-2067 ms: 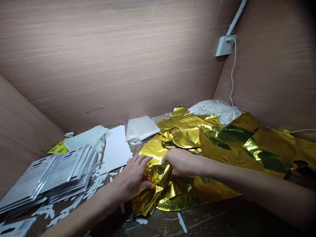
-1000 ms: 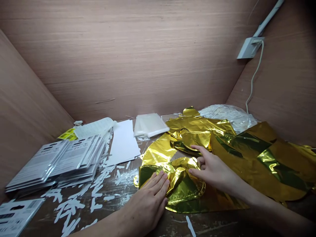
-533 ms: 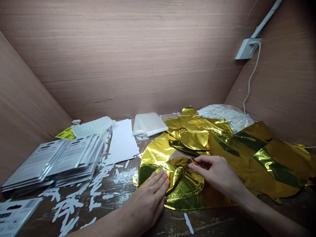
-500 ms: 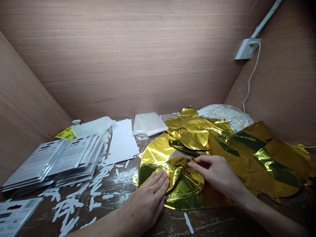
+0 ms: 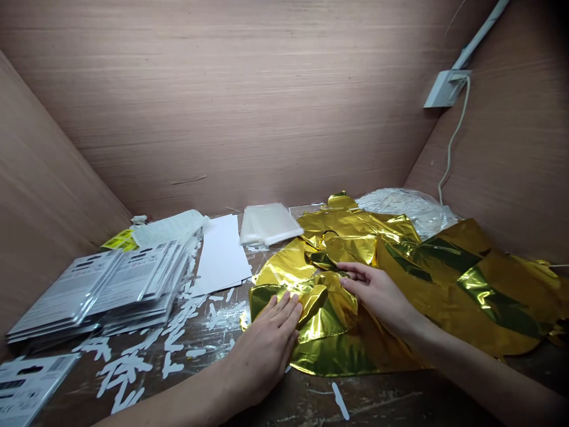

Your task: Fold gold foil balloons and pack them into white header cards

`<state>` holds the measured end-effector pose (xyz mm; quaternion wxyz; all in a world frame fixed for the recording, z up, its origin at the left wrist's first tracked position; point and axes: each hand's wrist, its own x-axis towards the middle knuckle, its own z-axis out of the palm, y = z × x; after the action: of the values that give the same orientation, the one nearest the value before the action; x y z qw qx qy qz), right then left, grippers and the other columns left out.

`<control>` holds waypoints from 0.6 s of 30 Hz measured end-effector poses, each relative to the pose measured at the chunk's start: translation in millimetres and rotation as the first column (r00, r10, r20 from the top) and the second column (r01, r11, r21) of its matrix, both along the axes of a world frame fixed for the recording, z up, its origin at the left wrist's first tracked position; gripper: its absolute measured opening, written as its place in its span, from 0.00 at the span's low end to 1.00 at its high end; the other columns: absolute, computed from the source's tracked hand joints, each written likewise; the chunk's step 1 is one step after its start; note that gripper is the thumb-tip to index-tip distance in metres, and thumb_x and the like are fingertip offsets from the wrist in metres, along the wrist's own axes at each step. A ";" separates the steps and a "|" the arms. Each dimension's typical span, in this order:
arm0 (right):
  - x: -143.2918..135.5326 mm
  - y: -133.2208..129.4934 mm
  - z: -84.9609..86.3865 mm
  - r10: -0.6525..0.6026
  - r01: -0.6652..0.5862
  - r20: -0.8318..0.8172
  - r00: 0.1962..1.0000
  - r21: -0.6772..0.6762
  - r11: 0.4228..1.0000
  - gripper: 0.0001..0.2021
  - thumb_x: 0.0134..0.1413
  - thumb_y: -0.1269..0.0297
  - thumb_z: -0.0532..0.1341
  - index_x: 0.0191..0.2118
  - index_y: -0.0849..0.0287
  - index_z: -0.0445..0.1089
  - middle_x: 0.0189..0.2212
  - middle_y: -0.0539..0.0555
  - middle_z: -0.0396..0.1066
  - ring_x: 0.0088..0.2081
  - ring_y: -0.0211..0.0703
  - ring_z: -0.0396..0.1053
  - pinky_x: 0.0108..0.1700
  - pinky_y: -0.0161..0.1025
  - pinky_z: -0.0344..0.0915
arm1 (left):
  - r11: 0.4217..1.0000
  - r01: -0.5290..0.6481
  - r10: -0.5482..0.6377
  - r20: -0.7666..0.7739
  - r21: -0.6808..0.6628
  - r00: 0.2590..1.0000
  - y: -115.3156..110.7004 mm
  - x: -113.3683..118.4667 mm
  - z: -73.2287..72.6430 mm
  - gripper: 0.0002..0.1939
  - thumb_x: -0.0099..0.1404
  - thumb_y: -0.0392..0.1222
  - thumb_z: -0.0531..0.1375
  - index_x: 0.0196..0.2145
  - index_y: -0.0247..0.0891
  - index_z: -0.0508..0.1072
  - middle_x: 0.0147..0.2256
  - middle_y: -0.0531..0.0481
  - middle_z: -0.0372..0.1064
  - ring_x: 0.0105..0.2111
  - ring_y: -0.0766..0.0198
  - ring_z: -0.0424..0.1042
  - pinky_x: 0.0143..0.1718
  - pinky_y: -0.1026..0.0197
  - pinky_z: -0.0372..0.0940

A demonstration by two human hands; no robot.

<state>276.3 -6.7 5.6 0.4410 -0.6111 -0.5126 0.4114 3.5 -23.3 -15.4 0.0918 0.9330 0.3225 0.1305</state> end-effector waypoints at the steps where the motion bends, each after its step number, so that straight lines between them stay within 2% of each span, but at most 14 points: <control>1: -2.1 1.4 0.7 -0.005 0.004 -0.044 0.999 -0.027 1.000 0.26 0.54 0.56 0.66 0.57 0.62 0.71 0.44 0.59 0.77 0.44 0.49 0.76 0.41 0.39 0.73 | 1.000 -0.011 0.011 0.005 0.003 1.000 1.1 1.1 -1.4 0.25 0.77 0.39 0.47 0.69 0.33 0.58 0.69 0.39 0.53 0.71 0.51 0.49 0.70 0.42 0.54; 3: -4.2 0.7 1.4 0.038 -0.044 -0.075 0.997 -0.093 0.995 0.27 0.54 0.55 0.67 0.57 0.60 0.70 0.46 0.60 0.78 0.46 0.51 0.77 0.41 0.41 0.74 | 1.000 -0.018 0.018 0.018 0.010 1.000 2.3 2.3 -3.0 0.25 0.77 0.38 0.48 0.69 0.34 0.58 0.69 0.38 0.53 0.71 0.51 0.49 0.69 0.42 0.54; 5: -3.6 -4.7 1.1 0.140 -0.142 -0.024 0.990 -0.130 0.981 0.25 0.53 0.55 0.69 0.54 0.61 0.72 0.45 0.60 0.78 0.46 0.54 0.77 0.42 0.43 0.75 | 1.000 -0.011 0.011 0.028 0.012 1.000 2.3 2.5 -2.7 0.25 0.77 0.37 0.49 0.69 0.34 0.58 0.69 0.38 0.54 0.70 0.51 0.50 0.69 0.42 0.55; 7: -2.3 -12.7 0.0 0.230 -0.222 0.038 0.972 -0.144 0.964 0.21 0.54 0.56 0.68 0.51 0.61 0.73 0.43 0.59 0.79 0.43 0.54 0.78 0.37 0.42 0.75 | 1.000 0.000 0.000 0.027 0.008 1.000 1.5 2.2 -0.6 0.26 0.76 0.37 0.49 0.69 0.33 0.58 0.69 0.38 0.55 0.70 0.52 0.51 0.69 0.42 0.55; 9: -2.3 -19.9 -1.5 0.260 -0.249 0.065 0.964 -0.142 0.958 0.18 0.57 0.59 0.65 0.51 0.61 0.72 0.42 0.59 0.79 0.41 0.53 0.79 0.34 0.40 0.75 | 1.000 0.008 -0.008 0.030 -0.002 1.000 0.4 2.0 2.5 0.26 0.76 0.37 0.49 0.69 0.34 0.58 0.69 0.38 0.55 0.70 0.52 0.51 0.69 0.42 0.55; 14: -12.0 -26.3 -4.2 0.251 -0.251 0.078 0.965 -0.006 0.968 0.21 0.58 0.64 0.62 0.57 0.62 0.70 0.49 0.60 0.78 0.47 0.50 0.78 0.47 0.43 0.76 | 1.000 0.023 -0.022 0.049 -0.017 0.999 -1.0 2.2 7.7 0.26 0.76 0.37 0.49 0.69 0.36 0.58 0.69 0.39 0.55 0.70 0.52 0.51 0.68 0.42 0.57; 18: -23.8 -31.7 -4.8 0.260 -0.304 0.274 0.926 0.132 0.943 0.26 0.59 0.65 0.62 0.63 0.59 0.66 0.59 0.62 0.71 0.53 0.52 0.74 0.55 0.48 0.73 | 1.000 0.028 -0.028 0.015 -0.010 0.999 -1.5 2.2 7.5 0.26 0.76 0.37 0.49 0.70 0.35 0.56 0.69 0.39 0.54 0.71 0.52 0.49 0.69 0.43 0.55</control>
<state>252.5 -38.5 0.8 0.3594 -0.5376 -0.6809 0.3437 5.7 -24.8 -7.9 0.1011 0.9360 0.3093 0.1346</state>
